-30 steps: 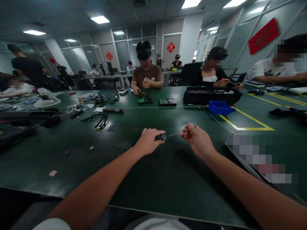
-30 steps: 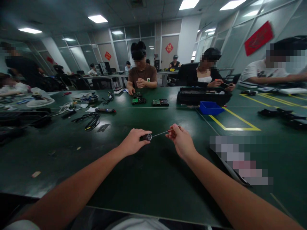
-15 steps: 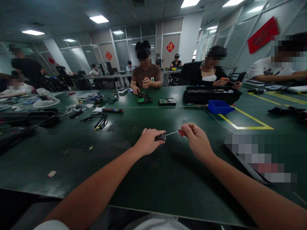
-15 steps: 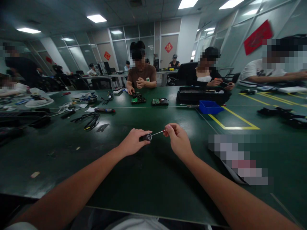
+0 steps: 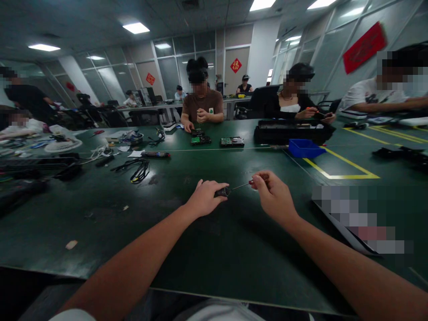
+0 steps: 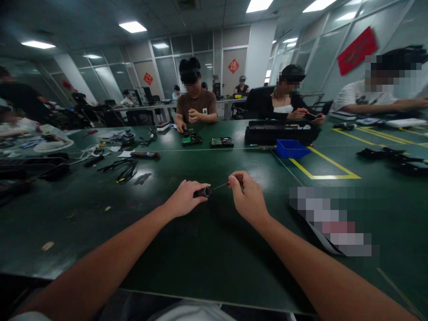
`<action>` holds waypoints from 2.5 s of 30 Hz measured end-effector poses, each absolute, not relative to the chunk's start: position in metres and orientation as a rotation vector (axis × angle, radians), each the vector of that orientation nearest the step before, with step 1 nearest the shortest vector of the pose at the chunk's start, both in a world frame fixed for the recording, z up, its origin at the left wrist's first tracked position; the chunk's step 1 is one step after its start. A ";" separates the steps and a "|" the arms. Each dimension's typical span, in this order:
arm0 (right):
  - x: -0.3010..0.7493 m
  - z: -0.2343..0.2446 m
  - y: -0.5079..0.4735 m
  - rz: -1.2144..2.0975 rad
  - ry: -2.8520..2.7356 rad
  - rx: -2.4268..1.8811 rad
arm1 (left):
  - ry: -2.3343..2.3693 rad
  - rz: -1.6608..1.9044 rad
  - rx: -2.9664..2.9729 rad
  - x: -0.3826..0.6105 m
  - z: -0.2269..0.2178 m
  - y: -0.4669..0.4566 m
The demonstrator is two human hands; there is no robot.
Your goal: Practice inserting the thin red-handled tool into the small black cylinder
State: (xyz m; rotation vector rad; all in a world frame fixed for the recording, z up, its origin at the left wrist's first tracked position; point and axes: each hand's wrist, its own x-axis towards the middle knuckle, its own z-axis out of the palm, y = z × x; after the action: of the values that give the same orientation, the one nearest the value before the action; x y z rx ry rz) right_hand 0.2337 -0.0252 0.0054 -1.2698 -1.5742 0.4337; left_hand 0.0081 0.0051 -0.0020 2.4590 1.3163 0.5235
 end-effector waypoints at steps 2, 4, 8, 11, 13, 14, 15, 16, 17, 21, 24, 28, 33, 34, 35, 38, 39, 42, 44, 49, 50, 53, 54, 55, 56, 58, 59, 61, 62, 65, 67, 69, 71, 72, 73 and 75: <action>0.234 0.005 -0.025 0.435 -1.554 -1.279 | 1.295 0.550 2.455 0.008 -0.002 0.005; 0.234 0.005 -0.025 0.436 -1.552 -1.283 | 1.272 0.583 2.425 0.008 -0.001 0.005; 0.235 0.007 -0.026 0.425 -1.549 -1.289 | 1.272 0.661 2.323 0.009 0.002 0.003; 0.235 0.008 -0.026 0.427 -1.538 -1.294 | 1.296 0.686 2.225 0.010 0.005 0.001; 0.235 0.008 -0.025 0.437 -1.536 -1.291 | 1.316 0.690 2.168 0.010 0.006 0.000; 0.235 0.008 -0.025 0.442 -1.535 -1.289 | 1.326 0.694 2.147 0.010 0.007 -0.001; 0.235 0.007 -0.025 0.446 -1.536 -1.287 | 1.338 0.702 2.132 0.011 0.008 -0.001; 0.235 0.007 -0.025 0.450 -1.535 -1.286 | 1.352 0.708 2.122 0.011 0.008 -0.001; 0.235 0.006 -0.026 0.457 -1.533 -1.284 | 1.370 0.711 2.118 0.010 0.008 0.000; 0.234 0.006 -0.025 0.471 -1.530 -1.286 | 1.437 0.695 2.201 0.009 0.002 0.006; 0.234 0.005 -0.024 0.479 -1.537 -1.287 | 1.482 0.638 2.364 0.011 -0.005 0.012; 0.234 0.003 -0.023 0.508 -1.536 -1.274 | 1.558 0.490 2.554 0.018 -0.013 0.017; 0.234 0.002 -0.023 0.528 -1.532 -1.267 | 1.575 0.338 2.665 0.025 -0.014 0.022; 0.234 0.003 -0.023 0.529 -1.534 -1.271 | 1.558 0.334 2.670 0.024 -0.014 0.023; 0.234 0.003 -0.023 0.527 -1.537 -1.278 | 1.542 0.343 2.665 0.024 -0.014 0.024; 0.233 0.005 -0.024 0.513 -1.548 -1.292 | 1.534 0.409 2.598 0.020 -0.013 0.026; 0.233 0.006 -0.024 0.511 -1.550 -1.292 | 1.538 0.438 2.569 0.018 -0.012 0.027; 0.233 0.006 -0.025 0.515 -1.552 -1.295 | 1.512 0.545 2.466 0.016 -0.011 0.027; 0.233 0.006 -0.025 0.525 -1.559 -1.301 | 1.471 0.644 2.362 0.015 -0.010 0.028; 0.234 0.008 -0.027 0.542 -1.566 -1.297 | 1.384 0.876 2.014 0.006 -0.005 0.036; 0.234 0.008 -0.027 0.538 -1.567 -1.300 | 1.373 0.906 1.914 0.002 -0.003 0.039; 0.233 0.010 -0.027 0.530 -1.580 -1.309 | 1.338 0.998 1.563 -0.015 0.003 0.048; 0.233 0.010 -0.027 0.529 -1.583 -1.307 | 1.325 1.028 1.457 -0.021 0.005 0.050; 0.233 0.010 -0.026 0.529 -1.583 -1.304 | 1.314 1.053 1.372 -0.029 0.008 0.053; 0.233 0.009 -0.026 0.530 -1.581 -1.300 | 1.310 1.072 1.309 -0.036 0.010 0.054; 0.233 0.008 -0.025 0.530 -1.580 -1.296 | 1.323 1.118 1.241 -0.050 0.016 0.057; 0.233 0.007 -0.024 0.527 -1.582 -1.297 | 1.336 1.146 1.222 -0.057 0.019 0.058; 0.234 0.005 -0.023 0.516 -1.584 -1.299 | 1.352 1.208 1.189 -0.072 0.025 0.059; 0.234 0.004 -0.023 0.511 -1.585 -1.302 | 1.352 1.240 1.173 -0.080 0.027 0.059; 0.235 0.004 -0.023 0.509 -1.584 -1.307 | 1.363 1.337 1.088 -0.106 0.033 0.059; 0.235 0.004 -0.023 0.513 -1.581 -1.305 | 1.408 1.402 1.002 -0.126 0.036 0.057; 0.235 0.004 -0.023 0.526 -1.580 -1.297 | 1.465 1.457 0.932 -0.147 0.040 0.051; 0.235 0.004 -0.023 0.541 -1.581 -1.296 | 1.513 1.498 0.892 -0.169 0.044 0.043; 0.235 0.005 -0.023 0.544 -1.584 -1.296 | 1.536 1.516 0.875 -0.180 0.047 0.038; 0.234 0.005 -0.023 0.543 -1.586 -1.299 | 1.565 1.539 0.856 -0.191 0.050 0.032; 0.234 0.006 -0.024 0.539 -1.590 -1.302 | 1.636 1.597 0.812 -0.211 0.055 0.021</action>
State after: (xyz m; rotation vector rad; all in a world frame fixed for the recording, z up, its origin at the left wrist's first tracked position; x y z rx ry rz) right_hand 0.2340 -0.0236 0.0058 -1.3018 -1.5899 0.5389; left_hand -0.2108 0.0212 0.0554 0.8121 1.6364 1.5966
